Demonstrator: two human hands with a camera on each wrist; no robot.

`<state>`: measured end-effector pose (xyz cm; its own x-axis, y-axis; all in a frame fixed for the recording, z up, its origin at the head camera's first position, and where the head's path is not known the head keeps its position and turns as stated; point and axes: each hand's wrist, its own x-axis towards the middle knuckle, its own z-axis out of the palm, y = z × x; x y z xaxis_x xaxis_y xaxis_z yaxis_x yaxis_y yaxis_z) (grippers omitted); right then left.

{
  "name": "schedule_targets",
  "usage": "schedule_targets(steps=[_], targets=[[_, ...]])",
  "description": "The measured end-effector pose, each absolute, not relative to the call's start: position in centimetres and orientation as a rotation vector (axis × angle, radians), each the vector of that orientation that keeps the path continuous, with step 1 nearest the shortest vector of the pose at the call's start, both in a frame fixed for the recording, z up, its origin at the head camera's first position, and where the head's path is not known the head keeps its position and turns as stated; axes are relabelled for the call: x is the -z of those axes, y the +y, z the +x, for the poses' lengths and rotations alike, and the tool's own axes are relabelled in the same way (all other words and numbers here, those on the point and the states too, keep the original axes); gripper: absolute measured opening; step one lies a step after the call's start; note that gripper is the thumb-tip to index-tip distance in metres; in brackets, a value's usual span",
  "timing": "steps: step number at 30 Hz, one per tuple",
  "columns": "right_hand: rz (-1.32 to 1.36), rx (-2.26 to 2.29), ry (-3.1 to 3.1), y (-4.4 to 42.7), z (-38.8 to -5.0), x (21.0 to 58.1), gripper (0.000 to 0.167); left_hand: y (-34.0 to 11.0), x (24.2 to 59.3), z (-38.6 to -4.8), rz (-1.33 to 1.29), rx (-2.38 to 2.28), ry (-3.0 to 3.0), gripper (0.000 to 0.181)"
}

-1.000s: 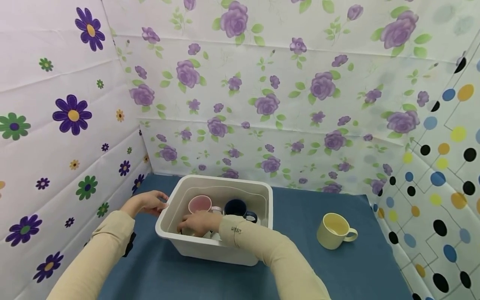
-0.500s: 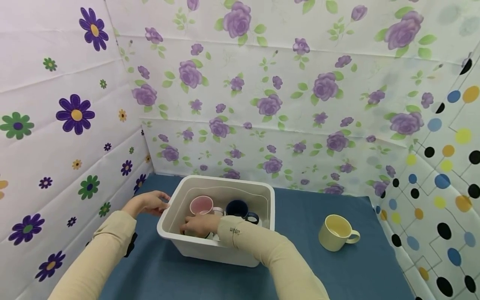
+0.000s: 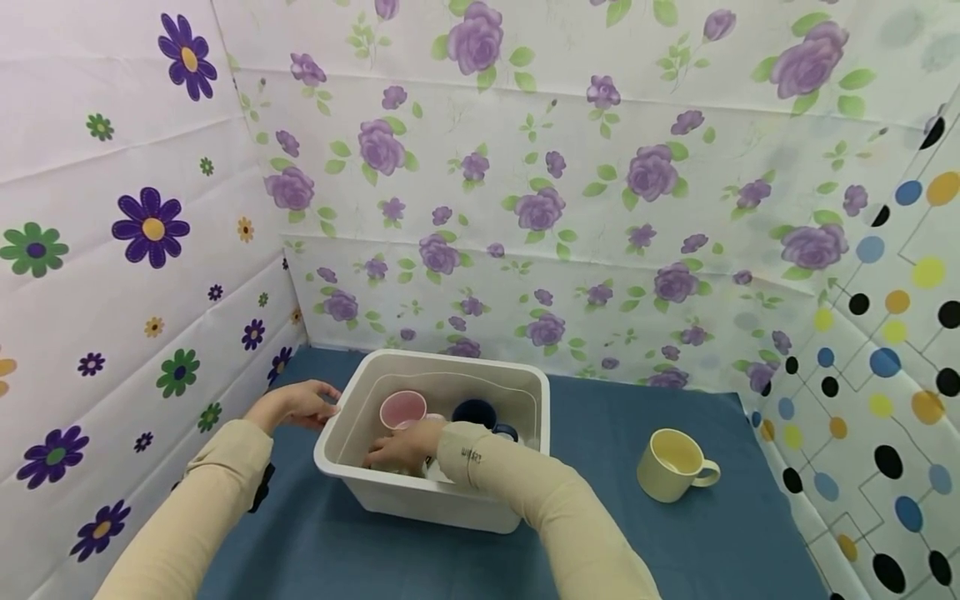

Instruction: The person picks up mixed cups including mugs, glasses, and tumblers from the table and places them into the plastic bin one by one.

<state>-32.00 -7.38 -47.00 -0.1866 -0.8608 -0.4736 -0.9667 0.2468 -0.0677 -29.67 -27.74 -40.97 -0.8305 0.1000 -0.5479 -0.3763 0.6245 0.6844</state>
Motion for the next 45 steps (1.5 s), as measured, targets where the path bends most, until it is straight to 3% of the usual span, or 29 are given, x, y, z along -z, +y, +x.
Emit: schedule_targets(steps=[10, 19, 26, 45], targets=[[-1.758, -0.400, 2.250, -7.9, -31.9, 47.6, 0.064, -27.4, 41.1, -29.4, -0.210, -1.120, 2.311, 0.034], [-1.642, -0.434, 2.380, -8.3, -31.3, 47.6, 0.056, -27.0, 41.0, -29.2, -0.207, -1.144, 2.291, 0.036], [-1.462, -0.303, 2.301, -7.7, -31.8, 45.7, 0.064, -27.0, 40.5, -29.6, -0.195, -1.115, 2.307, 0.037], [-1.458, -0.215, 2.306, -3.9, -31.0, 43.1, 0.058, -27.6, 40.7, -29.5, -0.186, -1.146, 2.268, 0.036]])
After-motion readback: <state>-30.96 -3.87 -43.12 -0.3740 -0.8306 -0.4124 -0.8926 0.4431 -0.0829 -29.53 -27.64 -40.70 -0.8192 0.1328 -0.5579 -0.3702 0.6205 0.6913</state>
